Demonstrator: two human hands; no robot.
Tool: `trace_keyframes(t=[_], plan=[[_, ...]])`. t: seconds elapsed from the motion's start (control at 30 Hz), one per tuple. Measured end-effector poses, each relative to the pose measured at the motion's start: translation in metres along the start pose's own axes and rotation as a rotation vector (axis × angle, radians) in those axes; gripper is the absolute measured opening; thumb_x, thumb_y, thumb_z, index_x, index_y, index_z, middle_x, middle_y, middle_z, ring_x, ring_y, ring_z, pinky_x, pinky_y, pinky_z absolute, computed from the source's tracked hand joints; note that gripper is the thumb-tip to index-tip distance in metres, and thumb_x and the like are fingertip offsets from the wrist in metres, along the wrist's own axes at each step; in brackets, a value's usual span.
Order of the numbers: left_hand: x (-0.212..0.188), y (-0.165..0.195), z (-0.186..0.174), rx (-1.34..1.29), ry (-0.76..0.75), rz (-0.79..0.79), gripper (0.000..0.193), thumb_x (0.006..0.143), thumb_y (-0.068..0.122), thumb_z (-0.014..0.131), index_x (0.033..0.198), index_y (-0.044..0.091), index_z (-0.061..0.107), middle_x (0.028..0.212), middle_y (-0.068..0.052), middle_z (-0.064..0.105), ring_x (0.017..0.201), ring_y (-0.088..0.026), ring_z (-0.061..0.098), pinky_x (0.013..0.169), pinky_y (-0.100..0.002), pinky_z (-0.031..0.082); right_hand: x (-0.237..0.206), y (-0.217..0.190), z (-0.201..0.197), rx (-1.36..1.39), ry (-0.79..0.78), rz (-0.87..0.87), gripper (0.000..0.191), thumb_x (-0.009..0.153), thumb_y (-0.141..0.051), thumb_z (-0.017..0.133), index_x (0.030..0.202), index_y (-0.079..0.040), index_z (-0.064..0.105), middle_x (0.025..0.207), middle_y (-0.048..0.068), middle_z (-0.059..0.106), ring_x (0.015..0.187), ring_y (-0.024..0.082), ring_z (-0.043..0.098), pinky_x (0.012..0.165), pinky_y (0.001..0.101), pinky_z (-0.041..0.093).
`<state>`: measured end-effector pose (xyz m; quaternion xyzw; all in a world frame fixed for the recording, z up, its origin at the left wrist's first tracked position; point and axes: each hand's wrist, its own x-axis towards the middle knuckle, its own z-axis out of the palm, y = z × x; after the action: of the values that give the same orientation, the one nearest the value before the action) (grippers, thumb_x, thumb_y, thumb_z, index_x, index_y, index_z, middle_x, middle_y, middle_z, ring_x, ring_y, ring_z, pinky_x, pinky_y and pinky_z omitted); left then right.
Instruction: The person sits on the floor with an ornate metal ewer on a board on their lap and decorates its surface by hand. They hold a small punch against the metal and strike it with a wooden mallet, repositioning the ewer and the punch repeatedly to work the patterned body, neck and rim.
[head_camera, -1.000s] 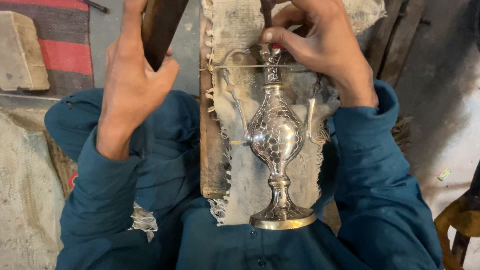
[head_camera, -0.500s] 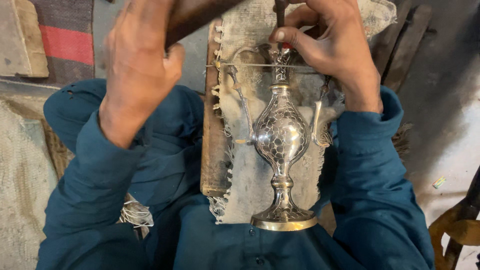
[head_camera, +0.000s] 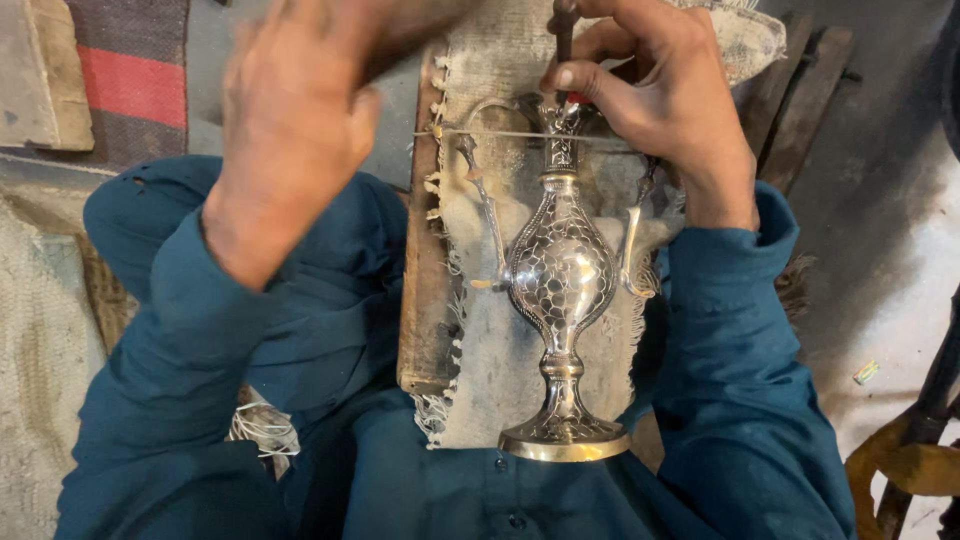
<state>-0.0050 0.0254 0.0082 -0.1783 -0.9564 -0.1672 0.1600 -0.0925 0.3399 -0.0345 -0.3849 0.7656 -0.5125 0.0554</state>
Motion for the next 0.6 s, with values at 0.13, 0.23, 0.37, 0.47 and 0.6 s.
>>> trace_keyframes(t=[0.13,0.23,0.37,0.47,0.6], plan=[[-0.0012,0.0005,0.0008,-0.018,0.05,-0.016,0.055,0.082,-0.005,0.07,0.134,0.004,0.055,0.122,-0.02,0.057,0.112,-0.044,0.056,0.098,-0.054,0.045,-0.0004,0.0012,-0.0013,-0.035,0.001,-0.007,0.038,0.11,0.005,0.075,0.142,-0.001,0.056,0.108,0.016,0.077,0.103,0.023,0.079,0.089,0.0312,0.067],[-0.0019,0.0012,0.0016,0.0,0.015,-0.016,0.054,0.08,-0.003,0.072,0.132,0.002,0.056,0.121,-0.022,0.057,0.113,-0.045,0.056,0.093,-0.055,0.044,-0.0001,0.0006,-0.0022,-0.028,-0.01,-0.008,0.036,0.109,0.006,0.073,0.14,0.0,0.057,0.106,0.016,0.077,0.102,0.023,0.079,0.091,0.0327,0.068],[-0.0022,-0.001,0.0035,-0.04,0.04,-0.026,0.053,0.082,-0.002,0.072,0.133,0.003,0.056,0.126,-0.021,0.057,0.116,-0.045,0.054,0.098,-0.054,0.044,0.0016,-0.0011,-0.0024,0.023,-0.022,0.007,0.033,0.11,0.008,0.071,0.139,0.001,0.058,0.106,0.016,0.077,0.102,0.023,0.079,0.087,0.0311,0.067],[-0.0028,-0.0045,0.0031,0.012,0.025,-0.03,0.051,0.083,-0.002,0.074,0.131,0.003,0.058,0.124,-0.022,0.058,0.114,-0.046,0.054,0.095,-0.055,0.044,0.0033,-0.0014,-0.0031,-0.015,-0.027,-0.005,0.032,0.109,0.008,0.072,0.137,0.0,0.059,0.105,0.016,0.077,0.102,0.023,0.079,0.088,0.0318,0.066],[-0.0016,-0.0061,0.0012,-0.175,0.059,-0.004,0.053,0.088,-0.004,0.07,0.137,0.004,0.054,0.129,-0.021,0.057,0.12,-0.045,0.053,0.102,-0.051,0.045,0.0024,-0.0006,-0.0039,0.056,-0.027,-0.038,0.033,0.108,0.012,0.069,0.138,0.002,0.057,0.107,0.018,0.075,0.108,0.026,0.077,0.092,0.0342,0.066]])
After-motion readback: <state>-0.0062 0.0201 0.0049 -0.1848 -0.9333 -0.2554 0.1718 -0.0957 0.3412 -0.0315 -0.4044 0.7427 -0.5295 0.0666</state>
